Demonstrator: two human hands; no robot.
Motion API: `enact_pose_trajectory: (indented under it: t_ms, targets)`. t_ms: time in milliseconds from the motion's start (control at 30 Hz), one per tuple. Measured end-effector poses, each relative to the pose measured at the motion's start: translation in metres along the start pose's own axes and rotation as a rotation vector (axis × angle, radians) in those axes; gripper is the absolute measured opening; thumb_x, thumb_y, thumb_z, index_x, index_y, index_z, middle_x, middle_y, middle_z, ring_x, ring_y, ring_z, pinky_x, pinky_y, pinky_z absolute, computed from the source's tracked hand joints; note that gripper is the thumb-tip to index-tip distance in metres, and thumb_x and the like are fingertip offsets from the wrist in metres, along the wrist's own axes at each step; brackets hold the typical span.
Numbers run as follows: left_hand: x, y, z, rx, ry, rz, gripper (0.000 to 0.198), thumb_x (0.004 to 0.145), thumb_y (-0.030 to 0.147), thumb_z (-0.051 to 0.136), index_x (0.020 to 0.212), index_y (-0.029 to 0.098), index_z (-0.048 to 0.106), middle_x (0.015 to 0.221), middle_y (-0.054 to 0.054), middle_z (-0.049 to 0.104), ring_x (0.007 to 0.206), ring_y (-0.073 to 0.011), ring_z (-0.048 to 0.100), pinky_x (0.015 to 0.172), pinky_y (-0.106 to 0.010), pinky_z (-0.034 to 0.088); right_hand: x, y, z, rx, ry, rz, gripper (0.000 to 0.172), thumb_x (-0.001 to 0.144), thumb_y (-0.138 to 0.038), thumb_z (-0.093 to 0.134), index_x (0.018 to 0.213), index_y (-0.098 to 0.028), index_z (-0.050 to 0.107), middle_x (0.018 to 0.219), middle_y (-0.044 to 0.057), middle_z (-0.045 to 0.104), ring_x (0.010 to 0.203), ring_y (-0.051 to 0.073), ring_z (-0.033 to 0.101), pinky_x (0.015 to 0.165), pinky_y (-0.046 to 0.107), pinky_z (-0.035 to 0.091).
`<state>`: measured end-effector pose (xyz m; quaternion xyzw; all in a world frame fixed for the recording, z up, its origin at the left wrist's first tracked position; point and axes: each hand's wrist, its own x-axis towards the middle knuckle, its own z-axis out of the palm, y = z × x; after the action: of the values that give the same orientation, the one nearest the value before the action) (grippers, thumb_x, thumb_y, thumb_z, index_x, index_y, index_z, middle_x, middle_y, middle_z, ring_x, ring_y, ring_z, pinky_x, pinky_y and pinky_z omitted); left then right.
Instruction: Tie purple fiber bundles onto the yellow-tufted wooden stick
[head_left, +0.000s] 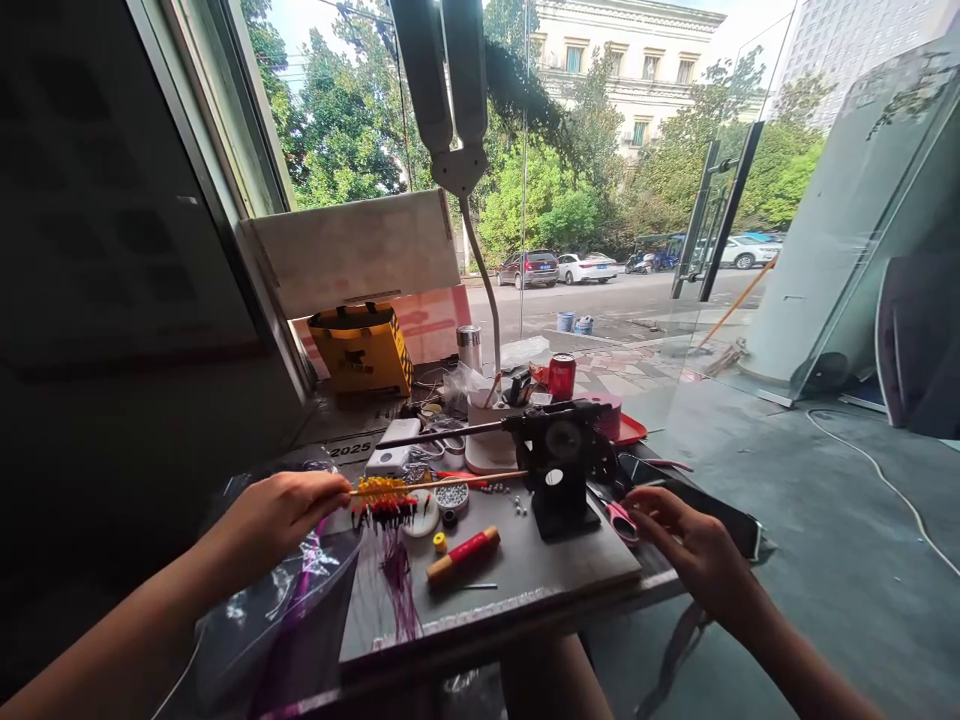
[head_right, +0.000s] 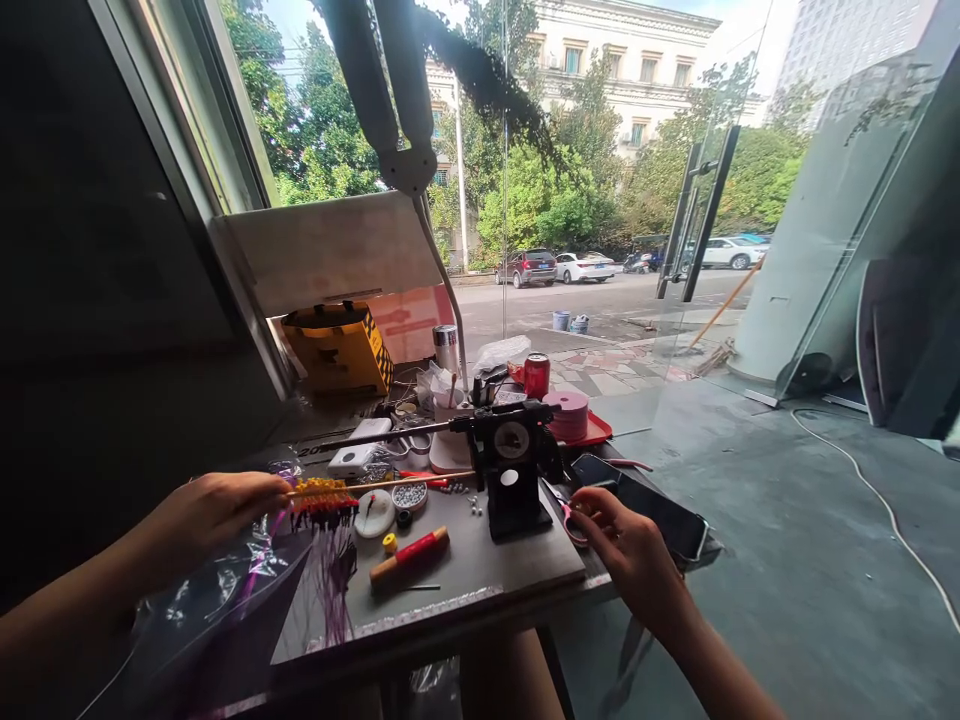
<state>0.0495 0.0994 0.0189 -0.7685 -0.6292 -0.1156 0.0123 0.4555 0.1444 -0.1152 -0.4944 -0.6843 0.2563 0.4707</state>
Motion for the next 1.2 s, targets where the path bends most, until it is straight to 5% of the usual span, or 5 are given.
enact_pose_trajectory:
  t_ms: [267, 567, 933, 1200]
  targets:
    - [0.033, 0.035, 0.012, 0.059, -0.070, 0.117, 0.033, 0.087, 0.040, 0.032, 0.076, 0.022, 0.058, 0.075, 0.000, 0.060, 0.069, -0.0175, 0.054, 0.061, -0.026, 0.030, 0.012, -0.004, -0.007, -0.058, 0.210, -0.039, 0.038, 0.076, -0.049, 0.054, 0.089, -0.015, 0.065, 0.092, 0.008, 0.063, 0.070, 0.018, 0.060, 0.060, 0.027, 0.049]
    - [0.053, 0.065, 0.018, 0.159, -0.065, 0.185, 0.029, 0.088, 0.035, 0.035, 0.070, 0.021, 0.054, 0.071, 0.000, 0.058, 0.064, -0.0163, 0.053, 0.055, -0.025, 0.026, 0.033, -0.010, -0.008, -0.198, 0.170, -0.165, 0.029, 0.079, -0.041, 0.050, 0.087, -0.017, 0.065, 0.081, 0.006, 0.062, 0.067, 0.017, 0.057, 0.059, 0.026, 0.045]
    - [0.064, 0.061, 0.032, 0.040, -0.106, 0.208, 0.031, 0.089, 0.035, 0.033, 0.080, 0.021, 0.059, 0.079, -0.004, 0.063, 0.070, -0.0180, 0.057, 0.062, -0.025, 0.033, 0.043, -0.007, -0.013, -0.208, 0.151, -0.089, 0.026, 0.073, -0.033, 0.048, 0.084, -0.018, 0.065, 0.080, 0.006, 0.064, 0.066, 0.018, 0.058, 0.061, 0.030, 0.043]
    - [0.062, 0.066, 0.027, 0.163, -0.076, 0.192, 0.031, 0.089, 0.035, 0.031, 0.074, 0.021, 0.055, 0.072, -0.002, 0.060, 0.067, -0.0187, 0.055, 0.058, -0.026, 0.030, 0.044, -0.009, -0.018, -0.175, 0.063, -0.113, 0.025, 0.075, -0.035, 0.053, 0.086, -0.017, 0.066, 0.078, 0.004, 0.065, 0.066, 0.017, 0.059, 0.061, 0.027, 0.044]
